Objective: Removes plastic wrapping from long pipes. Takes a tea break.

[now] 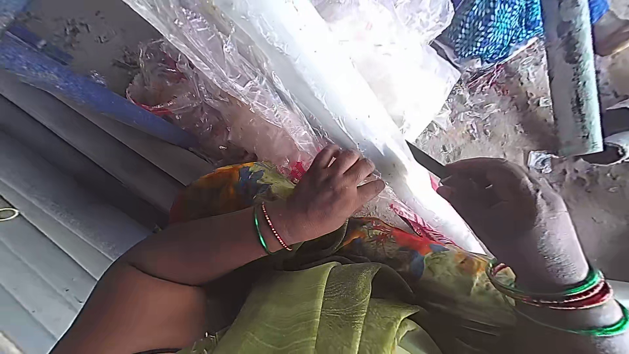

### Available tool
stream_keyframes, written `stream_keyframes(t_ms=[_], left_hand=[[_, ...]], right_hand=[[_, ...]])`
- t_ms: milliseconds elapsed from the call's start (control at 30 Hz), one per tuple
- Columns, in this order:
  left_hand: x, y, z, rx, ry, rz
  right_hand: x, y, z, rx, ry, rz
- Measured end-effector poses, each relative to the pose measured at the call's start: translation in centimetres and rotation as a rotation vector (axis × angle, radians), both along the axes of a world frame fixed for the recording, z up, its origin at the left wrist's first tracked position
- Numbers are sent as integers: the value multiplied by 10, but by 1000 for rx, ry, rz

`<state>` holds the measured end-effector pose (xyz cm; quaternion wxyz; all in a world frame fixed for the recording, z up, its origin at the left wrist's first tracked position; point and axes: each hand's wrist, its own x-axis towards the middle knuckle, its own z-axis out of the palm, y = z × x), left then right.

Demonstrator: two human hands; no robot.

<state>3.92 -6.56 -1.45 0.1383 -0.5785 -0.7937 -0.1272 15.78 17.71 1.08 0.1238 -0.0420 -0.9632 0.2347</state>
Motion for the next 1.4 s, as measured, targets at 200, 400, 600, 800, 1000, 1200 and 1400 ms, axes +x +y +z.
stream_keyframes(t_ms=[200,400,600,800,1000,1200,1400], left_hand=[[4,15,-20,100,43,25],[-2,17,-29,238,16,-42],[-6,18,-37,338,-15,-105],[-14,21,-42,396,-74,-146],[-18,17,-44,396,-77,-177],[-15,12,-42,385,-102,-178],[-11,5,-41,350,-136,-174]], right_hand=[[19,11,-5,60,-130,85],[38,17,-7,95,-160,132],[48,13,-10,137,-187,137],[45,11,-15,156,-121,139],[36,8,-19,155,-123,172],[28,6,-24,113,-105,204],[22,-7,-42,14,-68,179]])
